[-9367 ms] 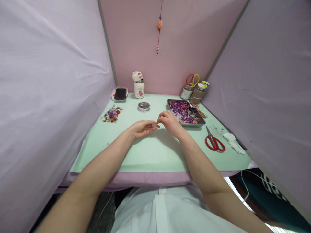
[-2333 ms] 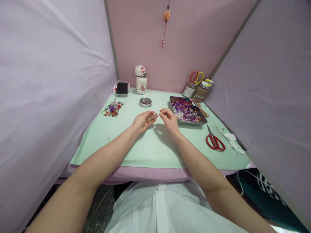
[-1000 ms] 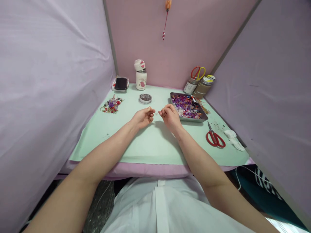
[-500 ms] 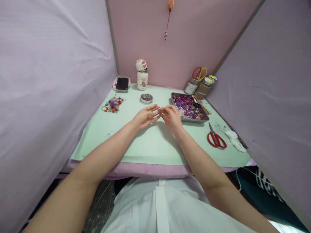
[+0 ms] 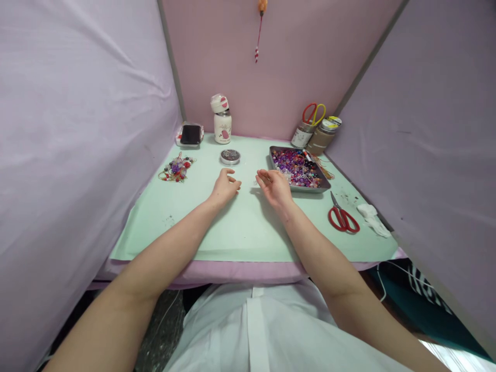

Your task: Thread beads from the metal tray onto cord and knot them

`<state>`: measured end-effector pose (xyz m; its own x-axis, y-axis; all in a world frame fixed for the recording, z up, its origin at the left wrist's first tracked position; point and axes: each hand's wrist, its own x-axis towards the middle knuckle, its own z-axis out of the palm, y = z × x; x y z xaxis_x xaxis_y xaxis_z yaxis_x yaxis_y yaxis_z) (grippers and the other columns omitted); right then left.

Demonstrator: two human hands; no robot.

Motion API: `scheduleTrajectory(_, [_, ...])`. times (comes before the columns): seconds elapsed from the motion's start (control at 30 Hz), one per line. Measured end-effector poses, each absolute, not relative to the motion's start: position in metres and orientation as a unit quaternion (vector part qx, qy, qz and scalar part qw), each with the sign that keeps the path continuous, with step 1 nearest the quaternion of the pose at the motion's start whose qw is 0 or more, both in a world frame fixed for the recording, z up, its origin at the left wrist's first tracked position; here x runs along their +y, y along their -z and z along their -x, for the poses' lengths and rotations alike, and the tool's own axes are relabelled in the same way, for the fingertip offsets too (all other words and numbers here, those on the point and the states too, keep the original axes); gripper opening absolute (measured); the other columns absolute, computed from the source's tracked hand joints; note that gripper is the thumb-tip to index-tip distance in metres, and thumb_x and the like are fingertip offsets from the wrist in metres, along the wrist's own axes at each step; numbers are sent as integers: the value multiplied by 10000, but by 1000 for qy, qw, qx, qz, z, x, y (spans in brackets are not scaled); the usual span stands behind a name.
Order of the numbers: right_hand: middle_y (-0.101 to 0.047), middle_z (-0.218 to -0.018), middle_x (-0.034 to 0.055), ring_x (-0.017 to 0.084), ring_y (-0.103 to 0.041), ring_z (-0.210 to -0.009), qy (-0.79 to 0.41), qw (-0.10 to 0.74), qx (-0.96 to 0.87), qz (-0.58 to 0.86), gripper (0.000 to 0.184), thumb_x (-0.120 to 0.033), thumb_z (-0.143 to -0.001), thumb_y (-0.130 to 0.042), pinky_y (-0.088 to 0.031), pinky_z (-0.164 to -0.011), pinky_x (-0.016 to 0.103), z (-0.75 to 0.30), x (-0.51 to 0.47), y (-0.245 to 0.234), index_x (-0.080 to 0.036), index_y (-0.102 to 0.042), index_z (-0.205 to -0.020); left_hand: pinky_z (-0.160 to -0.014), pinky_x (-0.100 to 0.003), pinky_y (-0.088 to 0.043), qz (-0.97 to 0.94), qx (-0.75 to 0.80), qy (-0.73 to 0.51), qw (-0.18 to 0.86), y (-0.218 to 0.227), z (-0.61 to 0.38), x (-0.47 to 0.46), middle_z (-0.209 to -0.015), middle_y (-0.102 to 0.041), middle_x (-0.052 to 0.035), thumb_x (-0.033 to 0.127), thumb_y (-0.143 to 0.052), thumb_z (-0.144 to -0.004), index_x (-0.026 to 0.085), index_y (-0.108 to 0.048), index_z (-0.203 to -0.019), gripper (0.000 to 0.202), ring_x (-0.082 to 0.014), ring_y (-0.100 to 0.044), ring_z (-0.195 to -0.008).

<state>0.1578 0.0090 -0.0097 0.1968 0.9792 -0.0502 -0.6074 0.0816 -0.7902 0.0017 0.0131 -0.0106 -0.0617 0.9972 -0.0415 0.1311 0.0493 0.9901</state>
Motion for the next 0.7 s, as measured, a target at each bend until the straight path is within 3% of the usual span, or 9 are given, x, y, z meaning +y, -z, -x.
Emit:
scheduleTrajectory(0.07, [-676, -726, -36, 113, -670, -823, -571, 699, -258, 345, 169, -134, -727, -612, -519, -926, 341, -159, 10, 9, -218, -465, -711, -593, -224, -435, -526, 564, -486, 410, 9, -2, 12, -764, -581, -3, 132, -626, -703, 186, -586, -947, 253, -100, -542, -622])
scheduleTrajectory(0.13, [-677, -727, -38, 110, -669, -832, -566, 708, -258, 334, 171, -141, -729, -617, -516, -933, 337, -160, 11, 8, -220, -467, -709, -555, -217, -398, -556, 530, -466, 440, 6, -4, 9, -638, -562, -1, 177, -632, -720, 169, -614, -742, 29, -98, -497, -571])
scheduleTrajectory(0.2, [-675, -725, -40, 107, -669, -838, -565, 711, -264, 325, 171, -149, -734, -620, -513, -940, 334, -160, 10, 6, -222, -468, -705, -524, -223, -380, -571, 475, -412, 527, 4, -7, 4, -587, -573, -24, 229, -649, -737, 151, -629, -650, 119, -98, -484, -536])
scheduleTrajectory(0.37, [-672, -725, -45, 120, -670, -851, -589, 687, -297, 305, 183, -168, -728, -646, -516, -940, 356, -156, 5, 1, -225, -473, -710, -636, -244, -471, -463, 413, -371, 690, 3, -11, 0, -760, -688, -113, 205, -692, -743, 104, -688, -726, 103, -108, -584, -618])
scheduleTrajectory(0.7, [-671, -718, -46, 121, -670, -836, -604, 670, -323, 285, 174, -167, -720, -648, -517, -937, 353, -149, -2, -4, -217, -484, -691, -796, -239, -533, -378, 393, -461, 700, 3, -6, 6, -828, -700, -87, 136, -674, -769, 101, -687, -818, 62, -111, -655, -761])
